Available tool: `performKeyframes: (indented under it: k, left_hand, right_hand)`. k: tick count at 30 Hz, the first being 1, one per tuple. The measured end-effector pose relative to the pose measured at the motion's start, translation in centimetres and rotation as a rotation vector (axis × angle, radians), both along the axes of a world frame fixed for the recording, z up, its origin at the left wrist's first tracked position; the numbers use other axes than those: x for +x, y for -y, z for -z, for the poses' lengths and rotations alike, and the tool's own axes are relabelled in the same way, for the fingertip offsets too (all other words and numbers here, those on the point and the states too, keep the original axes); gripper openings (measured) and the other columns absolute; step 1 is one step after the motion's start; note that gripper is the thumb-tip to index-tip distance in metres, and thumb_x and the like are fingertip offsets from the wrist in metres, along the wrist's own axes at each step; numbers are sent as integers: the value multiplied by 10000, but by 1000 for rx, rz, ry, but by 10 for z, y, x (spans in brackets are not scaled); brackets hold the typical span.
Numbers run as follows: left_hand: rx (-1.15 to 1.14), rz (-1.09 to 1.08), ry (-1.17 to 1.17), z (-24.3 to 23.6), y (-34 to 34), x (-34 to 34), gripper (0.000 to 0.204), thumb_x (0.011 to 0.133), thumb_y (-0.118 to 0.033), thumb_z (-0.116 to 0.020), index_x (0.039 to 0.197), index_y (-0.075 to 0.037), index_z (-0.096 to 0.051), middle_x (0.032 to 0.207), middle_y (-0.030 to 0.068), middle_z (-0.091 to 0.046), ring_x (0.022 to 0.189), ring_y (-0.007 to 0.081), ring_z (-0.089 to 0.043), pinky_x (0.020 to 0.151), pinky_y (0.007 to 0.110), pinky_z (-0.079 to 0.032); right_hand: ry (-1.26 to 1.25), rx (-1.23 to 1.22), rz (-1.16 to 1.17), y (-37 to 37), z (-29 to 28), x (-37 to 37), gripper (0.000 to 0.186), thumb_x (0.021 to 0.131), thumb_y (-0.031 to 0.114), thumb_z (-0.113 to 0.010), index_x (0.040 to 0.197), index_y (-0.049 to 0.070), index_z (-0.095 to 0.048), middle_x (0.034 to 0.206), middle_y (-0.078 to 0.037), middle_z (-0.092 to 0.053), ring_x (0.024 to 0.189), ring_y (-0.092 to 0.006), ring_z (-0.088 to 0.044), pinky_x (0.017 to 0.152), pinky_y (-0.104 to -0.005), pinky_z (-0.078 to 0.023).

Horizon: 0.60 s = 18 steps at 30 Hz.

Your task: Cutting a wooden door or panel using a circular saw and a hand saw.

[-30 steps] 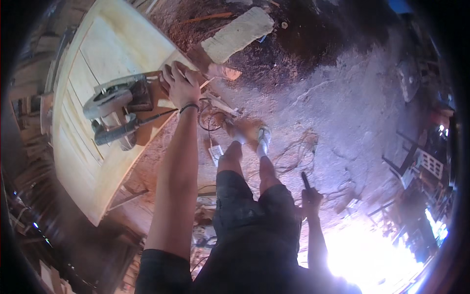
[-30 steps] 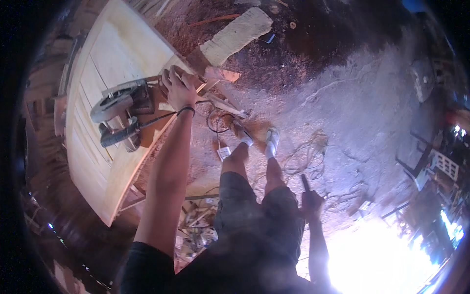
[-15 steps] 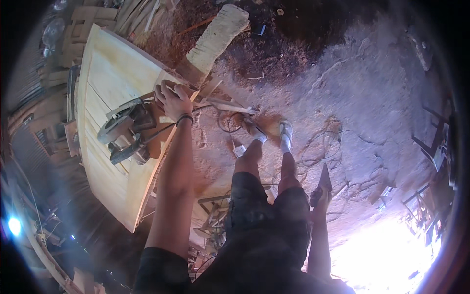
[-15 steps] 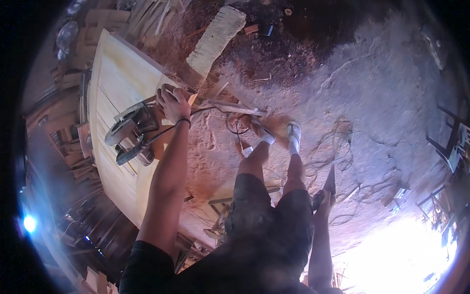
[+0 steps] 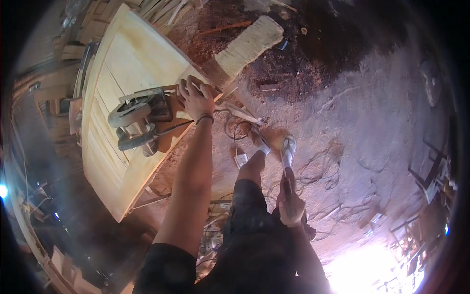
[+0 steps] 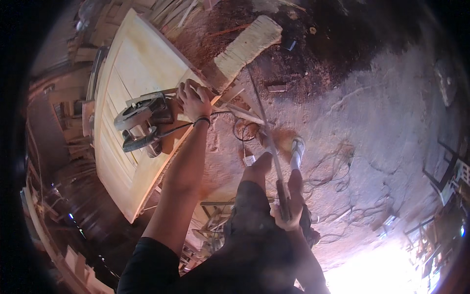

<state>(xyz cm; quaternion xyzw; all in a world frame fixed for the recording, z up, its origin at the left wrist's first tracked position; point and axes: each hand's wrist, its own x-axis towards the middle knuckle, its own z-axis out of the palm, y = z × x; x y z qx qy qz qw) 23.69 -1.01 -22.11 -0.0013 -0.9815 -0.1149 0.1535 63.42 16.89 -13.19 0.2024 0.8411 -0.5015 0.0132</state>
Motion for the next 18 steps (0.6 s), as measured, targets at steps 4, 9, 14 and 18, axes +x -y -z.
performKeyframes:
  k: [4, 9, 14, 18]
  left_hand:
    - [-69, -15, -16, -8, 14, -3, 538, 918, -366, -499, 1405, -137, -483, 1491, 175, -407, 1395, 394, -339, 1133, 538, -301]
    - [-32, -8, -2, -9, 6, 1, 540, 906, -350, -512, 1400, -132, -486, 1490, 165, -396, 1401, 378, -322, 1168, 531, -236]
    - [-3, -38, 21, -14, 3, 3, 557, 886, -335, -521, 1403, -128, -489, 1487, 166, -404, 1403, 376, -321, 1174, 531, -228]
    - [27, -50, 62, -16, -7, 5, 573, 884, -335, -515, 1421, -139, -474, 1496, 154, -402, 1419, 365, -304, 1190, 514, -199]
  right_hand:
    - [-13, -562, 13, 11, -8, -27, 514, 874, 201, -625, 1326, -33, -557, 957, -123, -617, 760, -152, -615, 581, -296, -450]
    - [-111, -455, -163, -19, 25, -119, 165, 841, 137, -686, 760, 26, -594, 625, -47, -594, 560, -167, -576, 514, -333, -426]
    - [49, -750, -149, -34, 6, -219, 148, 905, 152, -681, 876, 15, -633, 654, 29, -587, 594, -52, -559, 509, -237, -424]
    - [85, -644, 4, -9, 13, -180, 149, 890, 148, -697, 905, 17, -628, 680, 36, -574, 599, -39, -535, 511, -235, -425]
